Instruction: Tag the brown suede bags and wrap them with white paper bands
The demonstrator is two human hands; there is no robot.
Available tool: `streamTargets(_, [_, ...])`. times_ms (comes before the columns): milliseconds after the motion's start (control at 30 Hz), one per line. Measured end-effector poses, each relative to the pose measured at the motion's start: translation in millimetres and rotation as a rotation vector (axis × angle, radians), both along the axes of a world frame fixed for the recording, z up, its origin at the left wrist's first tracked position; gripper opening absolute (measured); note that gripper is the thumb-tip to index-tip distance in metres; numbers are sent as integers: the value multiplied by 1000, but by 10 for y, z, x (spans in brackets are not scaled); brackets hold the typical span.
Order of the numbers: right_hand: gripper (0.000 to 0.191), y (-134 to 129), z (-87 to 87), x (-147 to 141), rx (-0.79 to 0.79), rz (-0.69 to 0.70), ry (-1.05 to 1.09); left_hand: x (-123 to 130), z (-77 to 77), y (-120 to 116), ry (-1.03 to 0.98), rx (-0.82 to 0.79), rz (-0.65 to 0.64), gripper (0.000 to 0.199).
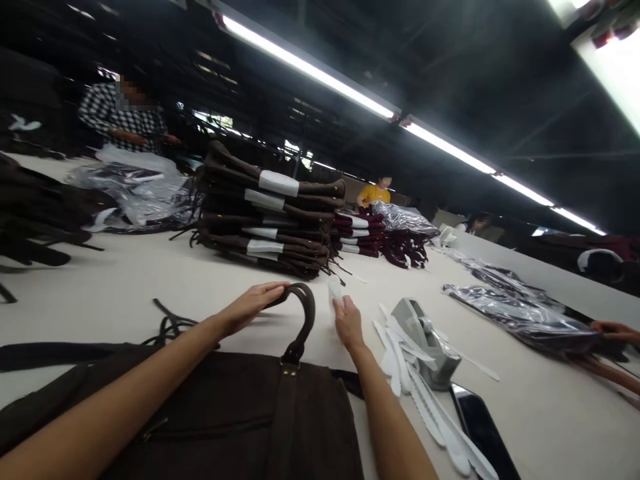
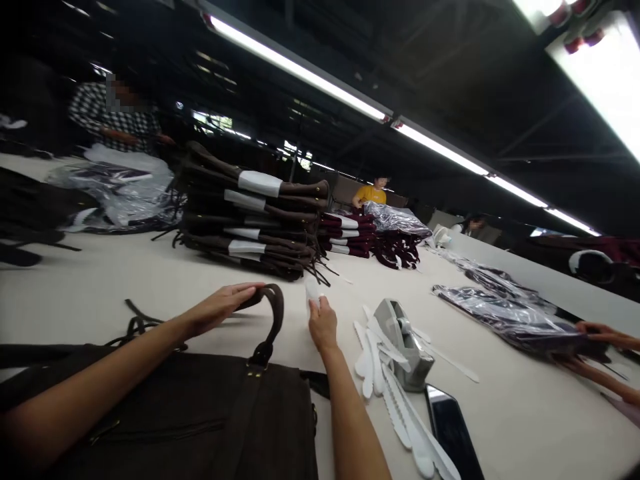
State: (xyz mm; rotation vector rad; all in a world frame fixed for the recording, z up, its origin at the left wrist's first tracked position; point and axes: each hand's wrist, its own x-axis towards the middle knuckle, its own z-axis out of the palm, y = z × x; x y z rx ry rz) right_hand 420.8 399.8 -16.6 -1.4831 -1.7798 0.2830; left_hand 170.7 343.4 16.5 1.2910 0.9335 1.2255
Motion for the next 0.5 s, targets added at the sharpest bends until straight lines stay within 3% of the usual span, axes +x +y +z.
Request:
streamTargets(133, [34, -66, -10, -297, 28, 219, 126, 356, 3, 249, 9, 77, -102, 55])
streamTargets(233, [38, -109, 18, -376, -3, 324, 190, 488, -40, 332, -44, 68, -135, 54])
streamTargets(333, [39, -184, 44, -432, -80, 449, 259, 427, -57, 307, -49, 5, -127, 54])
streamTargets(433, [42, -208, -38, -496, -116, 549, 213, 305, -36, 267, -47, -67, -120, 45])
streamTargets(500, [46, -134, -159, -514, -124, 499, 67, 264, -22, 275, -44, -90, -131, 32])
